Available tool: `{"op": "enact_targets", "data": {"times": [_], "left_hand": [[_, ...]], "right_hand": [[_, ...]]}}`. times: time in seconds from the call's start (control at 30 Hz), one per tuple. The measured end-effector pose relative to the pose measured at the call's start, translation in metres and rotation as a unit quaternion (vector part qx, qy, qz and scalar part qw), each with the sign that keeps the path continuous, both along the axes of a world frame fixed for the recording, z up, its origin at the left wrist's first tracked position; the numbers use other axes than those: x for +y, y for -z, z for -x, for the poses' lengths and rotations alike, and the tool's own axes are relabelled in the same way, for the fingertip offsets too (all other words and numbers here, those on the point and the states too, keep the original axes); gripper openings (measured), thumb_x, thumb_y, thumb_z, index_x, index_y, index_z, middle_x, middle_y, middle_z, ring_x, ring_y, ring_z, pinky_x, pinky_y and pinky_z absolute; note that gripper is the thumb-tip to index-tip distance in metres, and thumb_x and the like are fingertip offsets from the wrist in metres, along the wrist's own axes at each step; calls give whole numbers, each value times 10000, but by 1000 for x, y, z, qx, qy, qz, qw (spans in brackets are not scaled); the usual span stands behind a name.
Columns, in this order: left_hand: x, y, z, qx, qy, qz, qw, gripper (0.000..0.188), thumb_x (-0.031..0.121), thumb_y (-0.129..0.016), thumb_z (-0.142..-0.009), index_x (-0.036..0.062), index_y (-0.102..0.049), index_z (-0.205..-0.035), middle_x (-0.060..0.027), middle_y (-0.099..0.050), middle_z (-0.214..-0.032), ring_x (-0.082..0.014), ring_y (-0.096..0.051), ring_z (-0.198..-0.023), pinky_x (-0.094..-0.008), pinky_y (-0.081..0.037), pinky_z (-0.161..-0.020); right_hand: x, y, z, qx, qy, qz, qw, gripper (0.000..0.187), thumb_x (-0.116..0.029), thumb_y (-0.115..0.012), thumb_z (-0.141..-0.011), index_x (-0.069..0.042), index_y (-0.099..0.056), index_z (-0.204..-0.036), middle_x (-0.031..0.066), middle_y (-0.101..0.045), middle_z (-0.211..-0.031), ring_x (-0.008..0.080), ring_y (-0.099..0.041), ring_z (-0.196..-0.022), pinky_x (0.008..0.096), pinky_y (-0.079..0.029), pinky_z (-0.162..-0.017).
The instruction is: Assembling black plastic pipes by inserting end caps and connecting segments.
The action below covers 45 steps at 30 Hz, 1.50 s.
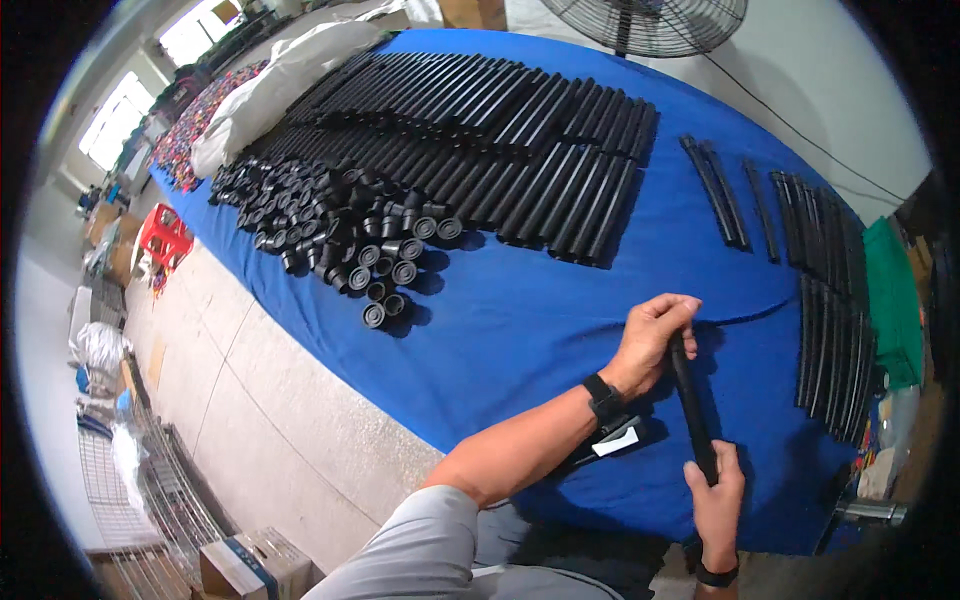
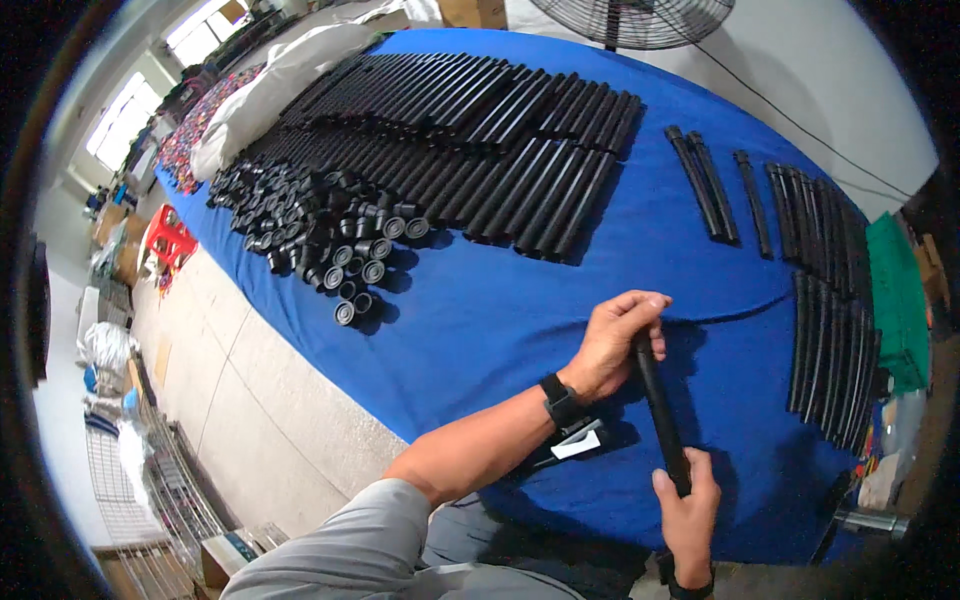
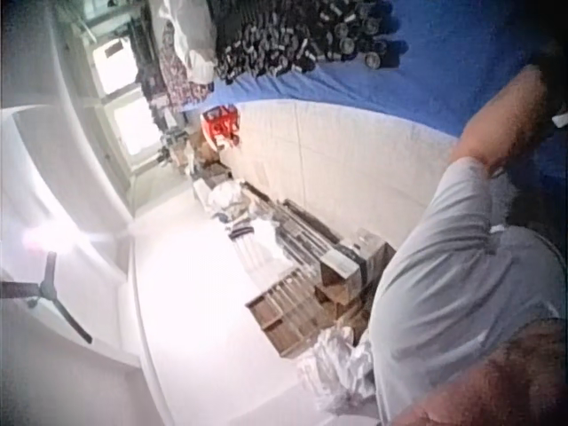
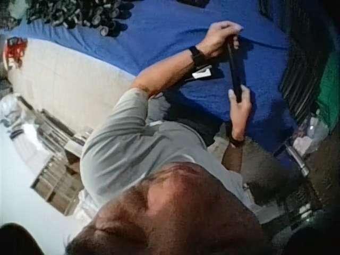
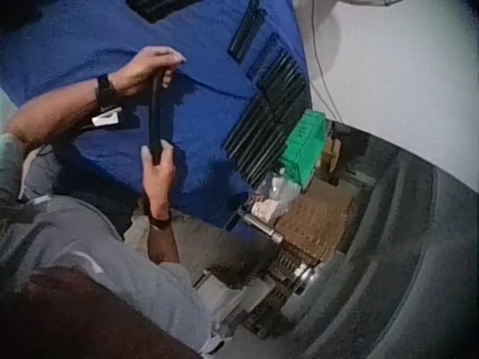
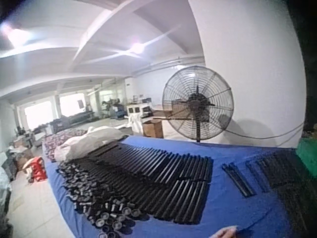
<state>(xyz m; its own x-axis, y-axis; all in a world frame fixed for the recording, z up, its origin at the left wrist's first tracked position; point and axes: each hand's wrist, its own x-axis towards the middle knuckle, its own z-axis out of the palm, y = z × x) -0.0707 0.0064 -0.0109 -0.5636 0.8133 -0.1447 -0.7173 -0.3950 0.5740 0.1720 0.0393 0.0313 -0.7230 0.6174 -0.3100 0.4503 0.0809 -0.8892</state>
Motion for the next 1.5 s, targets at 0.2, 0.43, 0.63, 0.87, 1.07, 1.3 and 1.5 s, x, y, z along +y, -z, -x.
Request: {"op": "enact_targets", "data": {"times": [0.2, 0.43, 0.63, 0.87, 1.07, 1.3, 1.5], "left_hand": [[0, -2, 1, -15, -3, -19, 1000, 221, 164, -623, -939, 24, -599, -1107, -14, -544, -702, -125, -574, -583, -280, -517, -544], [-2, -8, 3, -13, -18, -32, 999, 227, 120, -620, -923, 17, -590, -1123, -22, -554, -744, -120, -585, -590, -277, -540, -564], [-3, -1, 4, -7, -43, -17, 999, 237, 106, -623, -915, 7, -586, -1128, -24, -562, -769, -118, -602, -613, -278, -555, -576], [1, -5, 3, -16, -19, -49, 999, 208, 102, -636, -908, 12, -609, -1093, -31, -577, -753, -125, -607, -597, -283, -552, -561], [-6, 0, 9, -12, -56, 9, 998, 247, 105, -646, -903, 13, -601, -1128, -44, -594, -778, -153, -606, -643, -315, -549, -613], [1, -9, 4, -40, -50, -6, 998, 242, 104, -640, -902, 29, -584, -1125, -31, -520, -732, -150, -539, -641, -300, -491, -585], [0, -9, 2, -44, -31, -49, 997, 236, 107, -636, -909, 28, -585, -1125, -30, -526, -745, -151, -542, -642, -303, -496, -595]], "right_hand": [[-6, -20, 7, 19, 83, 355, 931, 212, -52, -583, -903, 23, -530, -1094, 89, -580, -722, 134, -494, -444, 272, -363, -374], [1, -21, 0, 93, 126, 427, 890, 237, -107, -564, -922, 12, -535, -1125, 63, -545, -702, 96, -404, -389, 237, -332, -348], [-2, -2, 10, -14, -9, -251, 968, 275, -50, -600, -898, 26, -543, -1156, 82, -582, -750, 107, -509, -534, 214, -365, -458], [1, -23, -3, 96, 61, 326, 939, 316, -87, -661, -879, 26, -541, -1149, 111, -619, -811, 176, -591, -659, 270, -458, -575], [-7, -26, 22, -26, -71, -366, 927, 327, -122, -693, -854, 35, -579, -1117, 181, -669, -900, 321, -661, -766, 383, -518, -682], [1, -28, 10, -14, -85, -169, 982, 308, -168, -652, -916, 40, -545, -1116, 79, -627, -806, 212, -631, -680, 340, -495, -565], [10, -25, 6, -9, -77, -319, 945, 366, -202, -676, -902, 39, -536, -1139, 131, -632, -818, 264, -643, -681, 358, -503, -564]]}}
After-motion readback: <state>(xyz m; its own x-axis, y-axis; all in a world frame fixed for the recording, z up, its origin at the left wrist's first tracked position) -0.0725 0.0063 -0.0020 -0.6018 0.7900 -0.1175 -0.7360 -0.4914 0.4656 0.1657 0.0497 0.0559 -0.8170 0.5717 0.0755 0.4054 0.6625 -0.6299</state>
